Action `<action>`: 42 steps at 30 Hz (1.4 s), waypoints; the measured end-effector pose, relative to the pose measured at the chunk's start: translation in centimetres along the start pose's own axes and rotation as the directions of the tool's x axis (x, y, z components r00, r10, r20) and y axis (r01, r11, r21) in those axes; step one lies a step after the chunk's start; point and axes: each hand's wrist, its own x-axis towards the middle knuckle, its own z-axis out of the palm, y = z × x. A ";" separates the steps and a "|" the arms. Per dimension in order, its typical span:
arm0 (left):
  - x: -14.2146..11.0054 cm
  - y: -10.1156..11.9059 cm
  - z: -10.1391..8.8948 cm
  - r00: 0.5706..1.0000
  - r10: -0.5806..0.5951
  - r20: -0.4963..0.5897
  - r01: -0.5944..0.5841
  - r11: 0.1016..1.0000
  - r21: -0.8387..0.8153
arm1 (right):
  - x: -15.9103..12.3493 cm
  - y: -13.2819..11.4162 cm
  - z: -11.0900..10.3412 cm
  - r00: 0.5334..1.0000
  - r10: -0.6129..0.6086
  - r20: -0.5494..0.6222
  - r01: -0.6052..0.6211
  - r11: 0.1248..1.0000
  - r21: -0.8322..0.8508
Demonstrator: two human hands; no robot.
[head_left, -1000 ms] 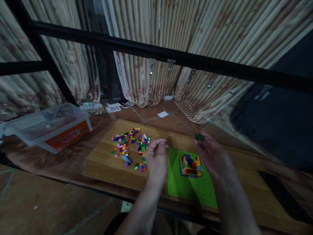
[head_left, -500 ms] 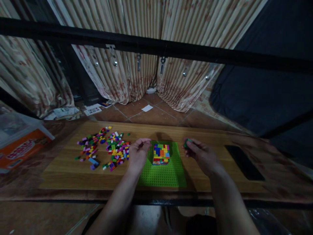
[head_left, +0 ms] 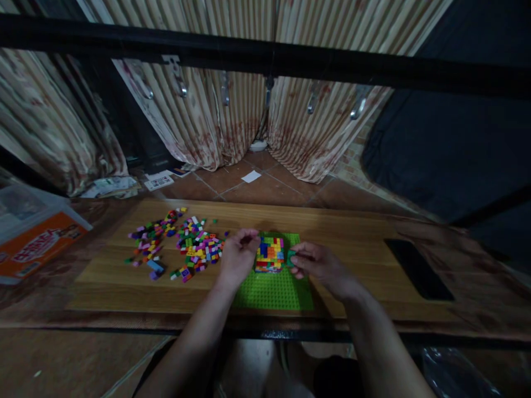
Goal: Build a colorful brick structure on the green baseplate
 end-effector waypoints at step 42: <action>-2.2 1.0 1.1 0.974 0.063 0.216 -0.140 0.922 0.362 | 2.1 0.3 0.9 0.983 0.166 -0.074 -0.150 0.972 0.181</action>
